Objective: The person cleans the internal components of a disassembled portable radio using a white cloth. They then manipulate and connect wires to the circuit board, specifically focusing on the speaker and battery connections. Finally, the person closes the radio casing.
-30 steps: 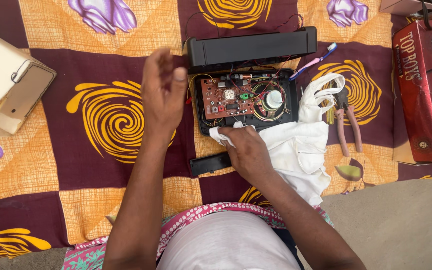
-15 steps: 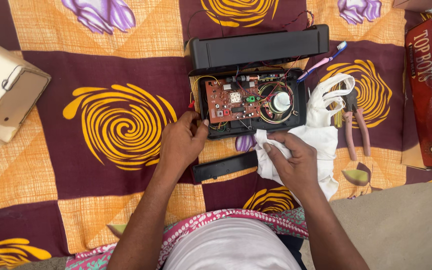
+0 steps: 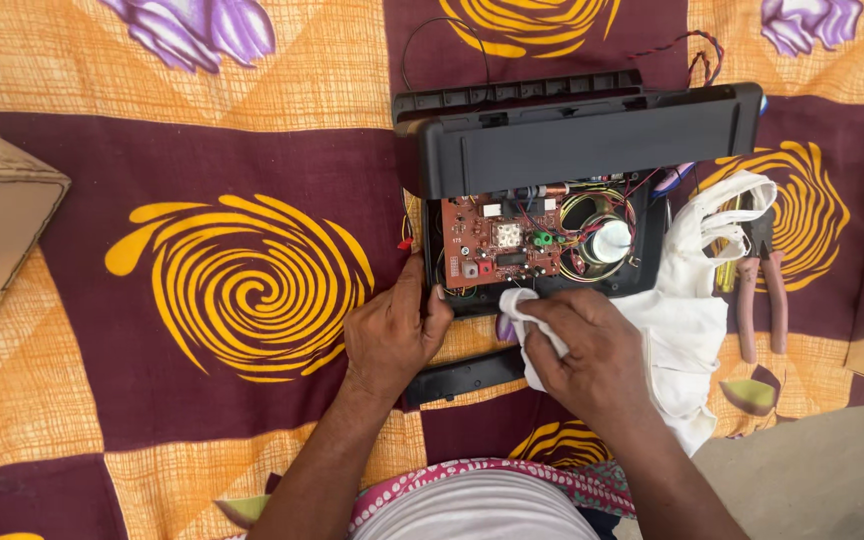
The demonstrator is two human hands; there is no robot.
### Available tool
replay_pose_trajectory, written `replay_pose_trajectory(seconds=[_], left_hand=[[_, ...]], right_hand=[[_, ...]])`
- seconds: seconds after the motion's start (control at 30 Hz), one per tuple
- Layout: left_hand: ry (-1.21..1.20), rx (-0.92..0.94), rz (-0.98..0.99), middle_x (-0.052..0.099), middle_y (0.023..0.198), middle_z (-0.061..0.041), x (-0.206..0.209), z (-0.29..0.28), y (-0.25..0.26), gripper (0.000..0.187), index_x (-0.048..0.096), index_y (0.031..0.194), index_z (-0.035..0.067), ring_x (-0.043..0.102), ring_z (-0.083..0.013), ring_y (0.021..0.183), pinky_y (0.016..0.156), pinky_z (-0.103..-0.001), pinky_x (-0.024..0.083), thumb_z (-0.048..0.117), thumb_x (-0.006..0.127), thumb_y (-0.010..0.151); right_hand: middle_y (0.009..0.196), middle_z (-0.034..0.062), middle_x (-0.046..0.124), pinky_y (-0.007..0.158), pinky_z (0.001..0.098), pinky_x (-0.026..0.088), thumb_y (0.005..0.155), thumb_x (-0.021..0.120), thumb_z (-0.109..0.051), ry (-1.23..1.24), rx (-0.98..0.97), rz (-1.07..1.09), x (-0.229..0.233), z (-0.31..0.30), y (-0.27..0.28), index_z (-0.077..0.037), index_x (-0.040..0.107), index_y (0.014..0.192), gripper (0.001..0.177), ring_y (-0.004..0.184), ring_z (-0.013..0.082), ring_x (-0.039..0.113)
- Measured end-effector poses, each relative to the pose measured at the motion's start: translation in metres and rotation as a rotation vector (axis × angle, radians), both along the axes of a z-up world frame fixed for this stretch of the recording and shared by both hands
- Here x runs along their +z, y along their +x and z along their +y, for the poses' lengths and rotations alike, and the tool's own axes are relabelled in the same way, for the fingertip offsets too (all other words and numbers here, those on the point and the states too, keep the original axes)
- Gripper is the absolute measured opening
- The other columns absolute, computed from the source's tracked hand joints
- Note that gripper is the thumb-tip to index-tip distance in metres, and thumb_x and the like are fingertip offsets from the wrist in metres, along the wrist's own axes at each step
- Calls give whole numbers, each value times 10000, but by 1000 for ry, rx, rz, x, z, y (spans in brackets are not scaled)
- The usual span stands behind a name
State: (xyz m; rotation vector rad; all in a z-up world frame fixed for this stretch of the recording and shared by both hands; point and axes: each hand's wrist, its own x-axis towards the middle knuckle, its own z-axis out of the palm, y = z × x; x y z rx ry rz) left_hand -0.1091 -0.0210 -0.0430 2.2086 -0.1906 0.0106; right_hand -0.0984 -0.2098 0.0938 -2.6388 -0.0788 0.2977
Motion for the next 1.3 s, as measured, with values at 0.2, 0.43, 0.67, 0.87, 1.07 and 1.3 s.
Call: replay_pose_trajectory(seconds=[0.2, 0.43, 0.67, 0.87, 1.07, 1.3], left_hand=[[-28, 2, 14, 591, 565, 0, -2, 0, -1, 329, 662, 1202, -80, 575, -87, 445, 402, -257, 450, 167, 664, 984], [-79, -17, 102, 517, 481, 40, -1, 2, -2, 377, 643, 1256, -78, 540, -66, 397, 369, -246, 431, 137, 685, 950], [-102, -13, 157, 503, 473, 41, 1, 4, 0, 448, 609, 1318, -64, 544, -69, 398, 375, -254, 434, 146, 692, 931], [-107, -15, 161, 510, 480, 37, 3, 4, 1, 470, 598, 1339, -67, 556, -78, 408, 394, -257, 448, 156, 686, 935], [-186, -22, 240, 573, 518, 17, 9, 10, 7, 520, 578, 1349, -60, 611, -105, 441, 410, -273, 480, 193, 700, 912], [-277, -48, 320, 640, 586, 2, 7, 12, 7, 557, 541, 1384, -55, 652, -116, 475, 431, -275, 505, 161, 680, 889]], right_hand=[[1004, 98, 669, 731, 388, 549, 756, 752, -46, -89, 233, 64, -20, 20, 5, -59, 742, 1080, 324, 851, 272, 648], [1023, 97, 678, 770, 384, 530, 739, 709, -16, -266, 272, 75, -5, 3, 16, -58, 730, 1065, 330, 856, 285, 633], [1067, 63, 714, 831, 375, 531, 811, 712, 14, -82, 172, 63, -7, 13, 12, -73, 707, 1121, 321, 931, 255, 658], [956, 38, 677, 761, 377, 505, 778, 795, -55, -102, 266, 18, -2, 13, 9, -123, 730, 1092, 328, 829, 234, 622], [974, 59, 645, 752, 400, 472, 773, 768, -85, -133, 337, 30, -26, 28, 10, -97, 733, 1127, 357, 835, 248, 591], [862, 68, 614, 706, 423, 462, 743, 758, -123, -237, 365, 151, -19, 38, 16, -76, 740, 1126, 386, 773, 251, 586]])
